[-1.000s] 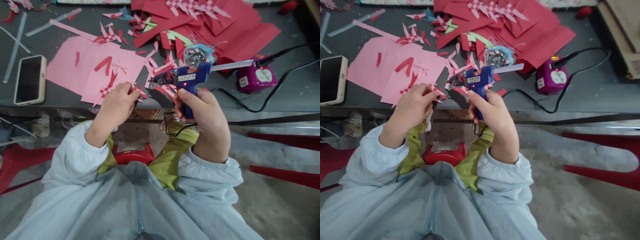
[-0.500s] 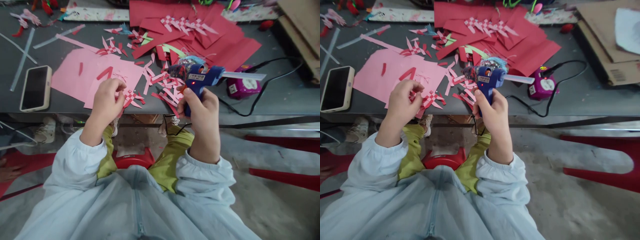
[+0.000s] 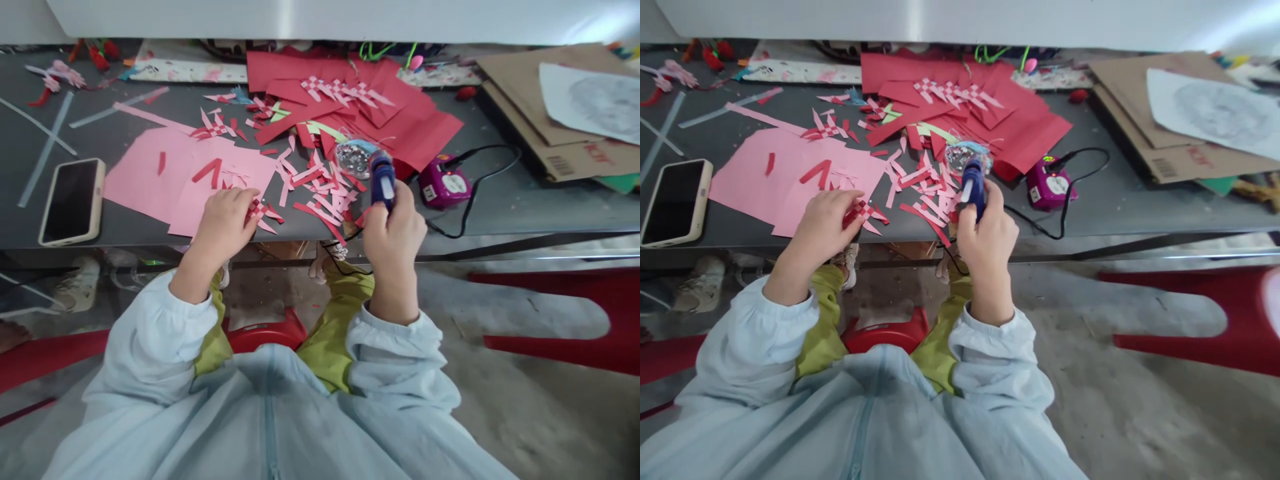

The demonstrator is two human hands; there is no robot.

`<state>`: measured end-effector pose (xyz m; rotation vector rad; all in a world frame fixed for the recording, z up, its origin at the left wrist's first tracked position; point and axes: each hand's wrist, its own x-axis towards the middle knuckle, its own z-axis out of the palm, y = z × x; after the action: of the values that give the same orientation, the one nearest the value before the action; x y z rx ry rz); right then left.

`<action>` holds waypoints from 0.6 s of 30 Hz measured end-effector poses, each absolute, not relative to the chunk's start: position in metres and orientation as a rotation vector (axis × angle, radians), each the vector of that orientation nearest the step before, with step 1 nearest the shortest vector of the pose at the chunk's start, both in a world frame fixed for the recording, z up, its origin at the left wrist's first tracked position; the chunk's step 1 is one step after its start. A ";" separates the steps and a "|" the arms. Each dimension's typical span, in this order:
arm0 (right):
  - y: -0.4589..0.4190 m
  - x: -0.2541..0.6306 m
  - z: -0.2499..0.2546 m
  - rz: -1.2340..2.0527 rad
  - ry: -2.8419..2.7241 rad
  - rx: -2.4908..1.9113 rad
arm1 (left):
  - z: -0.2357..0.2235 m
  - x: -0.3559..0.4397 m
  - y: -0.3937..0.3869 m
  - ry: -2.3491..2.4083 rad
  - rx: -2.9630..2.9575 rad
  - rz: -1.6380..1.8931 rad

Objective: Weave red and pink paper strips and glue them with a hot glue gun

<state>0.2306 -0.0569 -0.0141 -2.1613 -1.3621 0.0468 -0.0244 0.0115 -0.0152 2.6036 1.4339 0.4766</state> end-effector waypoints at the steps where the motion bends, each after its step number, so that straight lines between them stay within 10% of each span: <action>1: -0.057 0.228 -0.013 0.026 -1.378 -2.188 | -0.016 -0.024 0.012 1.427 2.590 0.492; 18: -0.075 0.196 -0.003 -0.085 -1.363 -2.427 | -0.014 -0.023 0.018 1.177 1.552 1.181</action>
<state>0.1960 -0.0749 -0.0034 -2.4274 -1.3634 -0.0849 -0.0227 0.0181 -0.0137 1.5520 1.1773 1.1813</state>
